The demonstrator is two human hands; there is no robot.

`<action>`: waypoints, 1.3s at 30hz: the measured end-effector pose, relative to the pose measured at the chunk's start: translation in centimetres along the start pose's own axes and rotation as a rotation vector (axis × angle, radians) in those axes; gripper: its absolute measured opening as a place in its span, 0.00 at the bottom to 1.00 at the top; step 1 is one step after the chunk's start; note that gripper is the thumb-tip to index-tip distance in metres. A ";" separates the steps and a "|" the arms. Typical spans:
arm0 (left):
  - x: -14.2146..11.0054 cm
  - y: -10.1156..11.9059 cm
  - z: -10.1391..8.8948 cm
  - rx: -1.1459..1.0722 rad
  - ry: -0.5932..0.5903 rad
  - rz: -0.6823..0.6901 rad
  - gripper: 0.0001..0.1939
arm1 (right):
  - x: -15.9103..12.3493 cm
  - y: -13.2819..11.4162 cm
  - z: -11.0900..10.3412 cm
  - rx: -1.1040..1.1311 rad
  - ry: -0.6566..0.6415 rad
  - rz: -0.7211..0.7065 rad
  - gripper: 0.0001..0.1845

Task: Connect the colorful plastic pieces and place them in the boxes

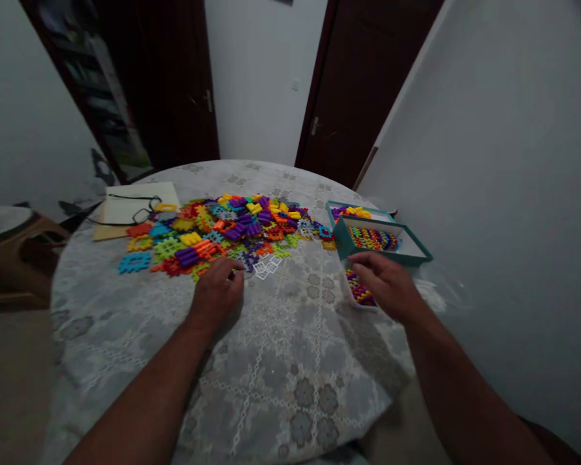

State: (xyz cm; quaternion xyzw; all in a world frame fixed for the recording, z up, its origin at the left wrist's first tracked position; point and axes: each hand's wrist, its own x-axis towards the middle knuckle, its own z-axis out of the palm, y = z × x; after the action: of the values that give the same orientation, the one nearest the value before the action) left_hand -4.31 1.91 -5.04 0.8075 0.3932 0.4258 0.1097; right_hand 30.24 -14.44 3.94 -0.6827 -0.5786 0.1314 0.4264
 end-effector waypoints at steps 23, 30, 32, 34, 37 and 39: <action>-1.4 -1.0 1.3 0.033 -0.059 -0.012 0.07 | 7.5 1.9 22.2 -0.501 -0.133 -0.256 0.19; -1.3 -0.8 1.1 0.033 -0.078 -0.002 0.07 | 7.7 1.7 22.6 -0.490 -0.158 -0.246 0.19; -1.4 -0.8 1.2 0.034 -0.086 -0.004 0.07 | 7.6 1.5 22.8 -0.517 -0.158 -0.238 0.21; -1.4 -0.8 1.2 0.033 -0.090 -0.016 0.07 | 7.6 1.3 22.9 -0.542 -0.165 -0.230 0.23; -1.3 -0.8 1.1 0.035 -0.100 -0.033 0.07 | 7.4 0.9 22.8 -0.567 -0.196 -0.230 0.25; -1.3 -0.6 1.0 0.046 -0.114 -0.039 0.07 | 7.1 0.7 22.5 -0.572 -0.216 -0.227 0.24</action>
State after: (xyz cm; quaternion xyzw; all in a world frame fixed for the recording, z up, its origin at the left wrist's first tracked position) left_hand -4.29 1.54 -6.71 0.8250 0.4116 0.3676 0.1215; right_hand 17.69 1.68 -7.85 -0.6881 -0.7063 -0.0130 0.1654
